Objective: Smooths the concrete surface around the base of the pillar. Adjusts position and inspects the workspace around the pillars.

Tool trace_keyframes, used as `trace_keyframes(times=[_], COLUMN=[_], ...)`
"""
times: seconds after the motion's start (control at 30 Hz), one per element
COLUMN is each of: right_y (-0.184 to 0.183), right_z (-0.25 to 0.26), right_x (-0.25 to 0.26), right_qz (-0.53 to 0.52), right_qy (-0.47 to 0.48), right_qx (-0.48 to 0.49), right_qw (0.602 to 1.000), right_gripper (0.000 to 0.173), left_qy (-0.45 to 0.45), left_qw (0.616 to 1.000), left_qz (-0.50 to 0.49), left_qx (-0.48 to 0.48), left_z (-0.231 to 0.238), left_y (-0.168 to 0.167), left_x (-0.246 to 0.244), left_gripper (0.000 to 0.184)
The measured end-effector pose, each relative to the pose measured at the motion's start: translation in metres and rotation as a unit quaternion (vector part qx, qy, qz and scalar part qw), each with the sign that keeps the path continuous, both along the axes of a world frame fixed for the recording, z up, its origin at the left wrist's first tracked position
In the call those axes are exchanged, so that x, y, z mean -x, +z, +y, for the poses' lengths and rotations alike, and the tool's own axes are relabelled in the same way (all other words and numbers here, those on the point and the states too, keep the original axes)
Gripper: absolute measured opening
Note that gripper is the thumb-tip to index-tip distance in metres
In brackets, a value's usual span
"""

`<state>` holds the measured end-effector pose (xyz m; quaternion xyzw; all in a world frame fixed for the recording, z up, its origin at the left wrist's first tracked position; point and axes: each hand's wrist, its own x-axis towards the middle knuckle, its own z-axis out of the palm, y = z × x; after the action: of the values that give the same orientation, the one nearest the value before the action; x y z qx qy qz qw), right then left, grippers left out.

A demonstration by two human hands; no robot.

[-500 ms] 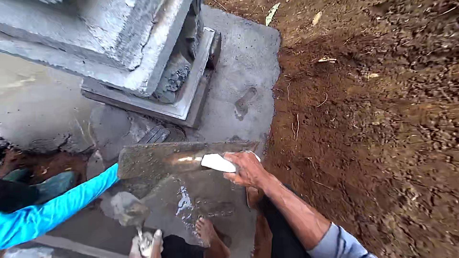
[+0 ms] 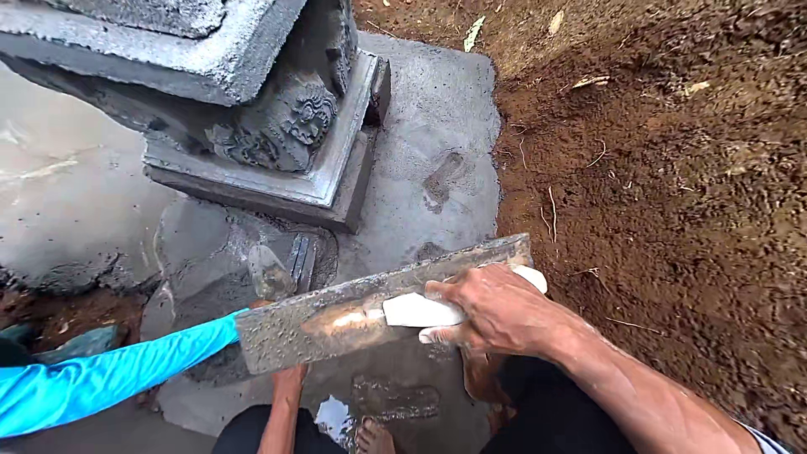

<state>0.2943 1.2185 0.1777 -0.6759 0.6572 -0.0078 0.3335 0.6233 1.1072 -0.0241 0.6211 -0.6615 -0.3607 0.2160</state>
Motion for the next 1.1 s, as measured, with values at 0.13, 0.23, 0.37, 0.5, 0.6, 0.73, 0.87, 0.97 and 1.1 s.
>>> trace_keyframes(times=[0.13, 0.23, 0.37, 0.5, 0.6, 0.73, 0.87, 0.97, 1.1], right_y=[-0.006, -0.012, -0.019, -0.027, -0.037, -0.047, -0.057, -0.057, -0.058], right_z=[-0.001, -0.002, -0.001, 0.010, 0.016, 0.017, 0.013, 0.008, 0.007], right_x=[-0.004, 0.001, 0.012, 0.034, 0.050, 0.058, 0.060, 0.054, 0.055], right_qz=[0.053, 0.096, 0.158, 0.206, 0.204, 0.179, 0.174, 0.168, 0.177], right_qy=[-0.013, -0.036, -0.084, -0.145, -0.152, -0.142, -0.120, -0.109, -0.097], right_qx=[-0.049, -0.073, -0.083, -0.048, -0.037, -0.064, -0.083, -0.105, -0.113], right_qw=[0.997, 0.992, 0.980, 0.966, 0.966, 0.971, 0.974, 0.974, 0.973], right_gripper=[0.050, 0.049, 0.047, 0.051, 0.048, 0.061, 0.068, 0.065, 0.063], left_qy=[-0.012, 0.061, 0.109, 0.096, 0.082, 0.032, -0.001, -0.022, -0.024], left_qw=[0.979, 0.991, 0.977, 0.981, 0.983, 0.992, 0.997, 0.993, 0.987], left_qz=[0.204, 0.119, 0.180, 0.163, 0.160, 0.119, 0.061, 0.053, 0.053], left_qx=[0.022, -0.007, -0.024, -0.031, -0.044, -0.033, -0.054, -0.105, -0.149], left_z=[-0.039, -0.041, -0.046, -0.044, -0.043, -0.040, -0.038, -0.038, -0.038], left_y=[-0.039, -0.009, -0.015, -0.017, -0.022, -0.019, -0.005, 0.000, -0.001], left_x=[-0.004, 0.012, 0.009, 0.012, 0.014, 0.018, 0.021, 0.020, 0.021], left_gripper=[0.044, 0.042, 0.037, 0.028, 0.026, 0.037, 0.036, 0.036, 0.036])
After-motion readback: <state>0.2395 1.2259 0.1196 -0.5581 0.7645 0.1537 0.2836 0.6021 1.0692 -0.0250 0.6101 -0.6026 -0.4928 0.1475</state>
